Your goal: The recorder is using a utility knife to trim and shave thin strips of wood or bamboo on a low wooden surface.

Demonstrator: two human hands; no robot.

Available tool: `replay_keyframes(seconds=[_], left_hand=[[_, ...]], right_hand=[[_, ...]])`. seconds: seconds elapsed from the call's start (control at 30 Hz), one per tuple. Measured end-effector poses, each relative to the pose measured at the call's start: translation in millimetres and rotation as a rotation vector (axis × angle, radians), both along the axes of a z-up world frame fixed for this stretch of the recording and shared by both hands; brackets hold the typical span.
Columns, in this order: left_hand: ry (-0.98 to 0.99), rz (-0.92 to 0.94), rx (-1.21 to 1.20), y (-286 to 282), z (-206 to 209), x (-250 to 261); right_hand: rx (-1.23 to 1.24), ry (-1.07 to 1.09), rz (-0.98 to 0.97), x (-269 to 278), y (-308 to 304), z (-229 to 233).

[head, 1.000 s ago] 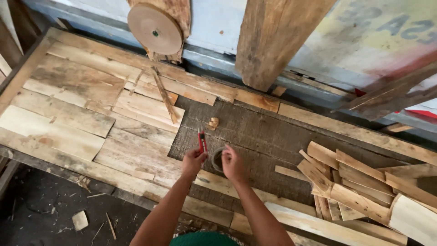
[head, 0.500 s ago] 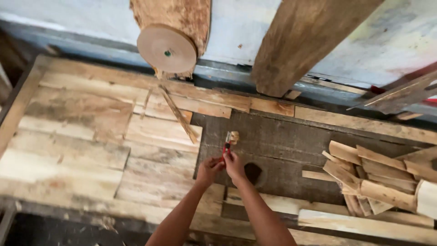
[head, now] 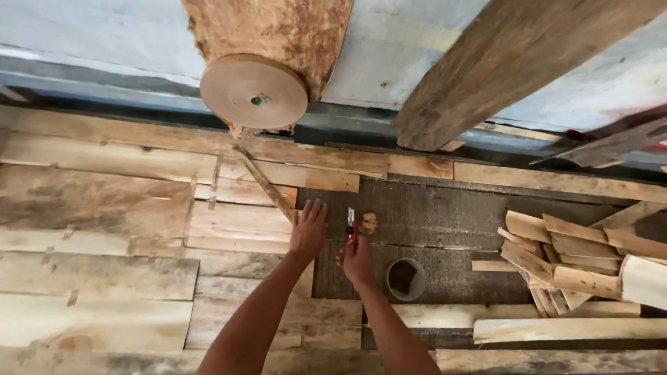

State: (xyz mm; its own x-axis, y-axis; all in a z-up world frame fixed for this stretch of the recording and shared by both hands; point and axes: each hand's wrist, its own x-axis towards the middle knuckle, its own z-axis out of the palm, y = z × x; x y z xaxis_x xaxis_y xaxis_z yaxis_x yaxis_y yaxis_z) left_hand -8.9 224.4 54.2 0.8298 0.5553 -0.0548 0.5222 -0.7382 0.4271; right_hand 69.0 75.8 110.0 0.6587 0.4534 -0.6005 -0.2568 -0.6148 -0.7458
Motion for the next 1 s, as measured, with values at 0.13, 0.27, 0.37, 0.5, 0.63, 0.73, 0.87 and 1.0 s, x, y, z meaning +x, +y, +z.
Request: replay_keyframes(seconds=[0.13,0.27,0.37,0.5,0.63,0.73,0.87,1.0], left_hand=[[0.040,0.001,0.126,22,-15,25],[0.143,-0.008,0.137,39,-17,39],[0.175,-0.012,0.146,40,-13,41],[0.200,-0.019,0.143,39,-2,40],[0.222,-0.015,0.112,40,-5,41],[0.208,-0.018,0.134,40,-5,39],[0.202,-0.022,0.088,43,2,38],[0.193,-0.034,0.076,46,3,37]], right_hand=[[-0.064,-0.066,0.042,10,15,-10],[-0.017,-0.221,0.142,23,43,-9],[-0.186,-0.291,0.213,29,69,16],[0.077,-0.522,0.300,42,77,-23],[0.047,-0.447,0.289,47,82,-41],[0.115,-0.610,0.242,46,89,-13],[-0.067,-0.614,0.187,51,79,-26],[-0.061,-0.600,0.148,54,68,-39]])
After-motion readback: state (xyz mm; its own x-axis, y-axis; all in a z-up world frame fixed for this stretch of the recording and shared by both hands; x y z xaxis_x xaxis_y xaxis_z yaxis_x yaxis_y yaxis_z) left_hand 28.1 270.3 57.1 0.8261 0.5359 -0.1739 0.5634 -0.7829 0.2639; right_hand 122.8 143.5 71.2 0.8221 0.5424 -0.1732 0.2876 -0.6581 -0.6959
